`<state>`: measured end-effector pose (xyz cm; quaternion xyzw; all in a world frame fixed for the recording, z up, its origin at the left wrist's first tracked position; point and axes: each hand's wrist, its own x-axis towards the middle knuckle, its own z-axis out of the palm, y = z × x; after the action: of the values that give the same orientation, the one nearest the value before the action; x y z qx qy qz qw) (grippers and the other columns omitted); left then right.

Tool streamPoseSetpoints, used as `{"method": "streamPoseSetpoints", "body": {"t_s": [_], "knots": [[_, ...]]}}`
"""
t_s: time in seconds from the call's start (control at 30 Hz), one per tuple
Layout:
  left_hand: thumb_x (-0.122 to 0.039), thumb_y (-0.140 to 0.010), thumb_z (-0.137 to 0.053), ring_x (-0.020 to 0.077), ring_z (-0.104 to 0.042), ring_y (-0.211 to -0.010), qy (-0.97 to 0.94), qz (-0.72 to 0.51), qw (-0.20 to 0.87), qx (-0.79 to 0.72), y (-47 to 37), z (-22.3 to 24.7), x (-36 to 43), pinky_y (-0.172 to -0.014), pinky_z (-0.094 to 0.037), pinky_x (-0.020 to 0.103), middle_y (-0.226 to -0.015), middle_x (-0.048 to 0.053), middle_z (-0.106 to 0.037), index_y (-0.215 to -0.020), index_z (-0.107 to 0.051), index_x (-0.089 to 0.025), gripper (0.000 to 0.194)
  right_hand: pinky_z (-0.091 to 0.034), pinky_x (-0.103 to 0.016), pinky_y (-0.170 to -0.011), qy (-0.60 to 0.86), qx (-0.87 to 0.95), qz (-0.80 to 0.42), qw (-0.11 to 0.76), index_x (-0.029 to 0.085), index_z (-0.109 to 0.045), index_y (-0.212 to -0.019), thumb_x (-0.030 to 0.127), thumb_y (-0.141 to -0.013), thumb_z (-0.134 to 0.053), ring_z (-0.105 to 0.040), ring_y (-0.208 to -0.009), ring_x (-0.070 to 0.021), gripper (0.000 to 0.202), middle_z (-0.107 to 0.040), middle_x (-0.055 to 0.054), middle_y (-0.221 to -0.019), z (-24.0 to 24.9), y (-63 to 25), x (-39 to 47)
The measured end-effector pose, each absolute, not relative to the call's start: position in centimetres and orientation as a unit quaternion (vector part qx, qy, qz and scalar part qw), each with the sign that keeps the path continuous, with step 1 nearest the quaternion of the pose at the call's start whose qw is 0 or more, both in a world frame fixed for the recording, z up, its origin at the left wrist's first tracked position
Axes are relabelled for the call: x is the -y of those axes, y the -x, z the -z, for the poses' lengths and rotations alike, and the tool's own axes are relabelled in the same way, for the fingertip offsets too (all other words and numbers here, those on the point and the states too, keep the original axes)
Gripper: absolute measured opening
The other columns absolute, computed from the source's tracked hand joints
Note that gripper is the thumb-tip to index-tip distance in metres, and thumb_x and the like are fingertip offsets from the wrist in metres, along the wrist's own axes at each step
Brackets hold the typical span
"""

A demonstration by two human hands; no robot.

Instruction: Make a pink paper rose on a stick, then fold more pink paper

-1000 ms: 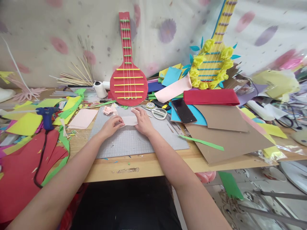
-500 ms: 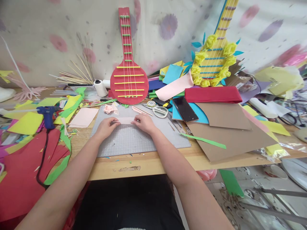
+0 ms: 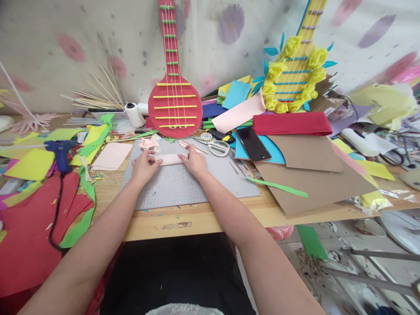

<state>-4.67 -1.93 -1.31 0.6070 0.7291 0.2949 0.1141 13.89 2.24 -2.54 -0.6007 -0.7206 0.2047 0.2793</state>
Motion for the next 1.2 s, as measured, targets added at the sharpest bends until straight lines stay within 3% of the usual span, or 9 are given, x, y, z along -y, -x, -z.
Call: {"method": "streamPoseSetpoints", "body": {"t_s": [0.2,0.37,0.87,1.07,1.2], "knots": [[-0.036,-0.071,-0.059,0.0234,-0.056,-0.097,-0.604,-0.282,0.083,-0.74,4.3,1.4,1.8,-0.089,-0.029,0.04,-0.08,0.002,-0.067,-0.106,-0.048,-0.02,0.04,-0.04,-0.029,-0.07,0.615,0.734,-0.168,0.232,0.018,-0.035,-0.121,0.031,-0.083,-0.043,-0.059,-0.081,-0.0197,0.04,-0.064,-0.004,-0.086,1.6,-13.5,-1.2],[-0.034,-0.073,-0.056,0.0261,-0.055,-0.098,-0.61,-0.277,0.069,-0.739,4.4,1.5,1.8,-0.088,-0.028,0.041,-0.08,0.004,-0.067,-0.107,-0.047,-0.019,0.038,-0.041,-0.03,-0.074,0.637,0.743,-0.104,0.177,0.017,-0.033,-0.122,0.034,-0.087,-0.042,-0.059,-0.092,-0.0224,0.04,-0.064,-0.01,-0.099,1.6,-12.8,-1.2],[-0.028,-0.075,-0.051,0.0292,-0.055,-0.093,-0.634,-0.225,-0.01,-0.74,3.6,1.4,2.1,-0.086,-0.029,0.041,-0.075,0.007,-0.065,-0.108,-0.047,-0.015,0.035,-0.041,-0.031,-0.071,0.641,0.756,-0.047,0.126,0.015,-0.042,-0.109,0.036,-0.089,-0.04,-0.06,-0.09,-0.0231,0.03,-0.064,-0.012,-0.096,1.6,-12.1,-1.5],[-0.027,-0.077,-0.049,0.0285,-0.052,-0.091,-0.65,-0.19,-0.036,-0.734,3.5,1.3,2.3,-0.085,-0.031,0.043,-0.079,0.008,-0.063,-0.1,-0.053,-0.02,0.024,-0.042,-0.031,-0.07,0.633,0.765,-0.027,0.115,0.016,-0.046,-0.105,0.035,-0.088,-0.042,-0.06,-0.09,-0.0229,0.026,-0.063,-0.012,-0.097,1.5,-12.0,-1.5],[-0.026,-0.079,-0.048,0.0304,-0.047,-0.096,-0.662,-0.178,-0.058,-0.726,3.4,1.5,2.3,-0.083,-0.032,0.045,-0.093,0.011,-0.059,-0.099,-0.061,-0.025,0.024,-0.043,-0.031,-0.071,0.625,0.772,-0.021,0.114,0.017,-0.047,-0.104,0.034,-0.089,-0.041,-0.059,-0.091,-0.0221,0.023,-0.063,-0.011,-0.098,1.6,-12.0,-1.5]]}}
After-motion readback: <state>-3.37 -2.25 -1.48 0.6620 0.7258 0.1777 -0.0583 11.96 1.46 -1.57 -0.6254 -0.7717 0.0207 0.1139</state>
